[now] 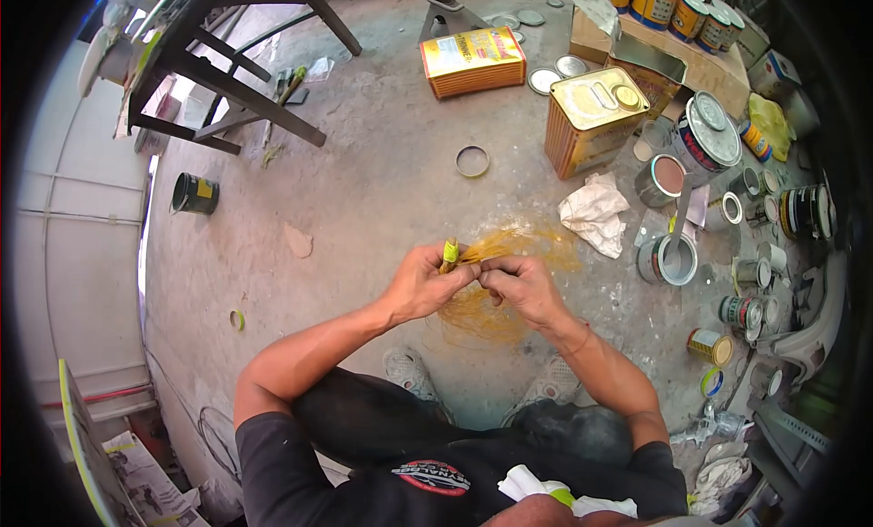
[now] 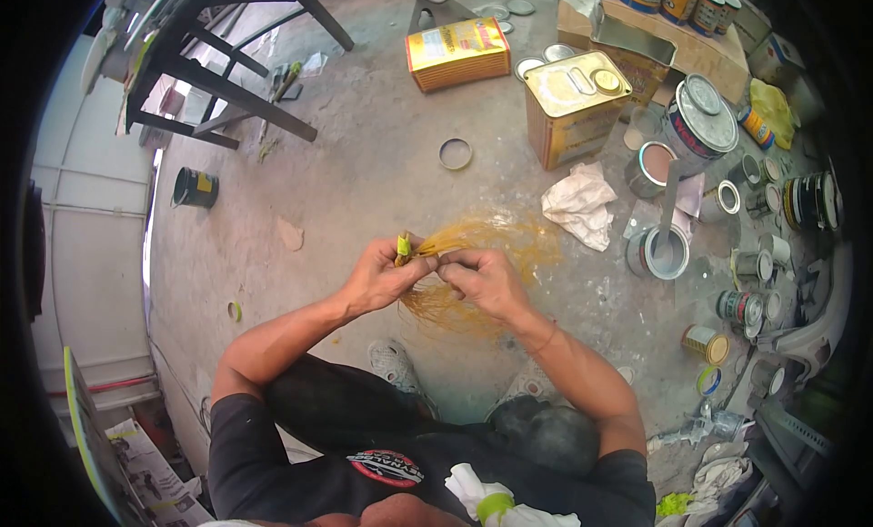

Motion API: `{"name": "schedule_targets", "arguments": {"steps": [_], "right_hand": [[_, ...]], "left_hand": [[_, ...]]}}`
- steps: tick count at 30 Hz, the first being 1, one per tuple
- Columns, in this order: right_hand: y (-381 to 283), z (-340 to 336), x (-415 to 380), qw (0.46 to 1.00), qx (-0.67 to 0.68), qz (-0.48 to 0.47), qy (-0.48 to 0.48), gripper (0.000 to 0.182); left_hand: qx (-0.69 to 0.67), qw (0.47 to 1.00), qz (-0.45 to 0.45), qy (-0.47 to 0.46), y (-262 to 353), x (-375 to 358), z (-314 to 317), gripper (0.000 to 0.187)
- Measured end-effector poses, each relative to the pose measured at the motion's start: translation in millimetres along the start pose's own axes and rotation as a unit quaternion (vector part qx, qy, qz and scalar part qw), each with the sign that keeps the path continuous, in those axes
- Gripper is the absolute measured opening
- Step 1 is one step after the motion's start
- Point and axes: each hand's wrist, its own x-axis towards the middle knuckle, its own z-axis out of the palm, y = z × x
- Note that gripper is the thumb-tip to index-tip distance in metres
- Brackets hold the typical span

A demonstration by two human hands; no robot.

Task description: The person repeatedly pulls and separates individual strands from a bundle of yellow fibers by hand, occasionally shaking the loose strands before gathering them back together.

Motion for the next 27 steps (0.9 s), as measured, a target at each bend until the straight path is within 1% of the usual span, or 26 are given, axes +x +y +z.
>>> {"name": "schedule_targets", "arguments": {"steps": [1, 2, 3, 5, 6, 7, 8, 9, 10, 12, 13, 14, 16, 18, 19, 20, 21, 22, 23, 24, 25, 26, 27], "right_hand": [[1.4, 4.5, 0.4, 0.999, 0.032, 0.008, 0.024, 0.02], [2.8, 7.0, 0.5, 0.997, 0.065, 0.016, 0.048, 0.02], [9.0, 5.0, 0.7, 0.997, 0.065, 0.016, 0.049, 0.02], [34.6, -4.8, 2.2, 0.984, 0.137, 0.076, 0.086, 0.02], [47.5, -13.2, 0.1, 0.984, 0.139, 0.076, 0.085, 0.02], [59.9, -26.6, -3.0, 0.98, 0.134, 0.087, 0.123, 0.022], [70.4, -40.3, -5.3, 0.974, 0.129, 0.097, 0.159, 0.024], [80.0, -51.2, -8.7, 0.975, 0.102, 0.091, 0.173, 0.024], [88.7, -60.9, -12.7, 0.976, 0.076, 0.086, 0.187, 0.024], [98.5, -82.5, -16.7, 0.968, 0.041, 0.105, 0.226, 0.025], [99.6, -96.1, -15.6, 0.96, 0.018, 0.094, 0.262, 0.023], [99.8, -111.6, -12.0, 0.951, -0.004, 0.083, 0.296, 0.021], [104.7, -151.2, -0.9, 0.919, -0.008, 0.043, 0.393, 0.024], [84.6, -165.4, 2.4, 0.88, -0.097, -0.03, 0.463, 0.03], [59.3, -151.0, 3.3, 0.85, -0.133, -0.144, 0.489, 0.032], [28.4, -125.8, 0.8, 0.806, -0.168, -0.252, 0.509, 0.034], [0.4, -106.4, -4.5, 0.79, -0.184, -0.297, 0.503, 0.032], [-23.8, -88.3, -9.9, 0.773, -0.2, -0.343, 0.495, 0.031], [-38.9, -73.1, -17.2, 0.791, -0.231, -0.356, 0.44, 0.029], [-50.1, -59.3, -24.2, 0.806, -0.261, -0.367, 0.384, 0.028], [-60.2, -45.4, -30.6, 0.864, -0.264, -0.333, 0.27, 0.025], [-65.4, -32.0, -34.4, 0.907, -0.262, -0.292, 0.151, 0.022], [-64.5, -17.1, -32.3, 0.918, -0.261, -0.278, 0.11, 0.021]], "left_hand": [[0.0, 1.0, -0.002, -0.002, 3.2, 0.2, -0.3, 0.016], [-0.065, 0.996, -0.018, 0.063, 8.6, 1.5, -3.6, 0.014], [-0.129, 0.983, -0.034, 0.129, 17.8, 3.1, -8.2, 0.013], [-0.18, 0.961, 0.034, 0.206, 37.4, 5.7, -31.7, 0.012], [-0.216, 0.944, 0.064, 0.241, 41.8, 6.4, -42.0, 0.012], [-0.252, 0.922, 0.096, 0.278, 44.8, 7.3, -54.3, 0.012], [-0.253, 0.905, 0.122, 0.319, 43.9, 10.9, -76.4, 0.011], [-0.253, 0.887, 0.144, 0.358, 39.5, 12.4, -100.6, 0.01], [-0.248, 0.888, 0.142, 0.36, 35.2, 9.7, -121.9, 0.01], [-0.297, 0.844, 0.163, 0.416, 25.6, 7.0, -155.7, 0.009], [-0.311, 0.845, 0.138, 0.413, 15.4, 8.9, -160.6, 0.008], [-0.329, 0.847, 0.133, 0.397, 1.7, 11.9, -158.9, 0.009], [-0.324, 0.874, 0.098, 0.349, 2.2, 16.9, -137.4, 0.011], [-0.276, 0.912, 0.056, 0.297, 12.0, 17.1, -112.0, 0.013], [-0.231, 0.943, 0.058, 0.232, 10.9, 16.3, -100.1, 0.015], [-0.2, 0.961, 0.042, 0.186, 8.8, 15.4, -89.3, 0.017], [-0.144, 0.978, 0.043, 0.147, 9.9, 14.6, -78.4, 0.018], [-0.086, 0.989, 0.046, 0.108, 13.7, 13.9, -68.4, 0.019], [-0.086, 0.99, 0.046, 0.103, 17.0, 11.8, -57.8, 0.019], [-0.05, 0.996, 0.039, 0.068, 20.6, 9.1, -46.7, 0.018], [-0.014, 0.999, 0.035, 0.032, 24.6, 7.4, -36.3, 0.018], [-0.014, 0.999, 0.038, 0.027, 28.2, 5.0, -25.2, 0.018], [-0.045, 0.999, 0.024, 0.0, 30.9, 1.7, -14.5, 0.017]]}}
